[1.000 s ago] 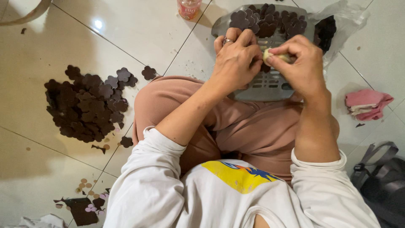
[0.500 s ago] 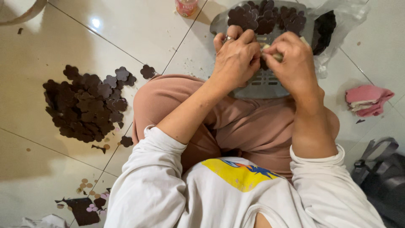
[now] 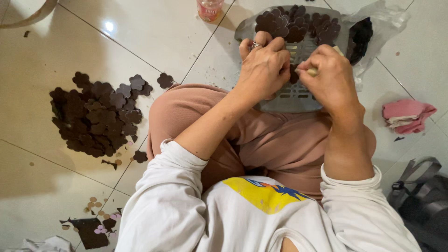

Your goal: The person sits on the floor and rubs small dark flower-shaped pieces one at a time with a sponge, resting them on a slotted plastic basket. They pour liquid from a bottle onto the sponge and continue rubbing the pieces, setting finished pieces aside.

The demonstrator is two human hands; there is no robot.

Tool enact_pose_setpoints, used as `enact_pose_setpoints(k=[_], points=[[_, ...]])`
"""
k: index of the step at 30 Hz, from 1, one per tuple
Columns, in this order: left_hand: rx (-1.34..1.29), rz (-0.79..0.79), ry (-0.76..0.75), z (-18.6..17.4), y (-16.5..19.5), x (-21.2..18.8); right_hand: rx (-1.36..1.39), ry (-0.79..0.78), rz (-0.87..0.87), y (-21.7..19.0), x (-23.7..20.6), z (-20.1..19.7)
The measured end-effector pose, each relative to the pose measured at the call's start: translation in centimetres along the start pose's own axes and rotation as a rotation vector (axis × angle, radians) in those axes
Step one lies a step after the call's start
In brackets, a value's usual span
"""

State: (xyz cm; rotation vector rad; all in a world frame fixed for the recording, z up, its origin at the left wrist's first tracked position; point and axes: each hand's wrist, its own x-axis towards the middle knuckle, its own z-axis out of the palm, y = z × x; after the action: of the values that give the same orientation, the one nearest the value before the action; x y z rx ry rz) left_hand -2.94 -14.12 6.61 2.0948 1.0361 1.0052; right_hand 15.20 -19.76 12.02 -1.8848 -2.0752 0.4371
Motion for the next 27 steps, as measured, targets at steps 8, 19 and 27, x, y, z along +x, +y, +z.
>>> enact_pose_setpoints(k=[8,19,27], points=[[-0.001,-0.022,-0.052,0.2,-0.1,0.0,0.020,0.080,-0.063,0.1,0.4,0.8],[0.012,-0.009,-0.041,-0.3,0.2,0.1,0.050,0.038,-0.014,-0.5,-0.2,-0.3],[-0.011,-0.004,-0.026,-0.2,0.2,0.3,0.117,-0.001,0.101,-0.2,-0.6,-2.1]])
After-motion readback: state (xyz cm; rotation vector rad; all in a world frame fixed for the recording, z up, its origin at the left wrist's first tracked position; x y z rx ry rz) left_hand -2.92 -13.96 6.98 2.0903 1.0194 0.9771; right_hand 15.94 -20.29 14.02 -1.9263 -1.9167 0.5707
